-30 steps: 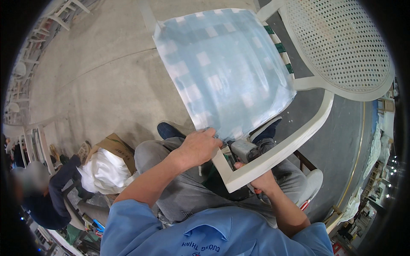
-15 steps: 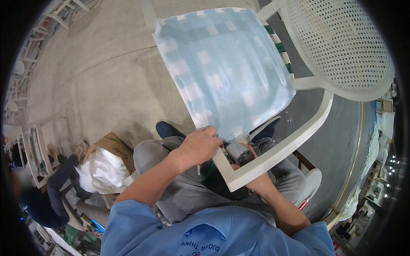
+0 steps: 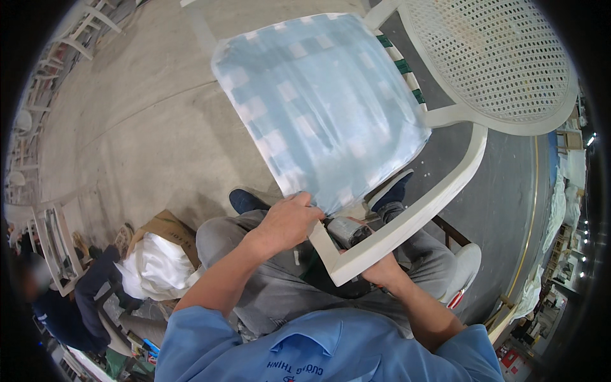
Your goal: The person places a light blue patterned fabric onto the seat of a white plastic chair and uses a staple gun to secure it. The person then moves the chair to a stack of similar chairs.
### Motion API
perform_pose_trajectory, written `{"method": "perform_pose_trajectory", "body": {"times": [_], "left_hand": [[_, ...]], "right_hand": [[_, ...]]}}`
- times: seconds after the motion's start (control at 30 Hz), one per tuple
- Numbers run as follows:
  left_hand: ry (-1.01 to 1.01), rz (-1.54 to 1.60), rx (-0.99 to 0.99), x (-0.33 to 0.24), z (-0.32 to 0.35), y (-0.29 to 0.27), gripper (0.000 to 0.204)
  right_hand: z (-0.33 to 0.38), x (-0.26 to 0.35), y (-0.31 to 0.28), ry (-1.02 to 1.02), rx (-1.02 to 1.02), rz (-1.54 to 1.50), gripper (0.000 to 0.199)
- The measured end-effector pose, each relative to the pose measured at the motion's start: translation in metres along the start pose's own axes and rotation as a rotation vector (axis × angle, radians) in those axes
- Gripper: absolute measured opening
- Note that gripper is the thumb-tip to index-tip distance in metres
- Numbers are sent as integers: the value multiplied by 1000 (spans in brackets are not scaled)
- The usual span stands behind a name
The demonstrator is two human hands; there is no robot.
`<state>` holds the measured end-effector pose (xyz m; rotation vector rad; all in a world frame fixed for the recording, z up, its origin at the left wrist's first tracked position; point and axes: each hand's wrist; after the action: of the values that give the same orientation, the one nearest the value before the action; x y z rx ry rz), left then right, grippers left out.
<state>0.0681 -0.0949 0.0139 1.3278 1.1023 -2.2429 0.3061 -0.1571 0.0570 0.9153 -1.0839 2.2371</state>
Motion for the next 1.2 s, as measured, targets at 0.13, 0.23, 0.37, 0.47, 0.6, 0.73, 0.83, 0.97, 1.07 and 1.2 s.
{"method": "perform_pose_trajectory", "body": {"times": [0.13, 0.23, 0.37, 0.47, 0.6, 0.73, 0.83, 0.97, 1.07, 1.2], "left_hand": [[-47, 24, 21, 0, 1, 0, 35], [-8, 34, -8, 1, 2, 0, 41], [8, 111, -52, 5, 3, 1, 40], [-6, 262, -124, 8, 4, 2, 37], [8, 244, -137, 9, 4, 2, 32], [34, 206, -131, 10, 3, 3, 31], [26, 195, -117, 8, 1, 2, 31], [39, 200, -133, 11, 1, 4, 31], [40, 222, -129, 12, 1, 3, 32], [32, 232, -118, 12, 0, 2, 32]], "right_hand": [[-5, -6, 5, -12, -30, -42, 64], [-7, -9, 7, -17, -25, -69, 65], [-8, -6, 7, -44, -41, -17, 67], [-9, -2, 6, -30, -35, 4, 68], [-9, -4, 7, -35, -55, -66, 69], [-7, 5, -3, 29, -29, -122, 69], [-9, 5, -7, 42, -33, -138, 69], [-15, 8, -7, 140, 46, -331, 70], [-15, 6, -3, 154, 76, -345, 71], [-15, -1, 1, 108, 60, -256, 72]]}}
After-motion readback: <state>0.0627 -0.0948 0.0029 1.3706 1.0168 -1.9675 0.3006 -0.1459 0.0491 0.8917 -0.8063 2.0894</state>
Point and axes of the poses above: each hand's wrist, its own z-axis away from the middle knuckle, its own y-axis out of the palm, x = y × z, and after that the axes turned 13 degrees about z, right-handed
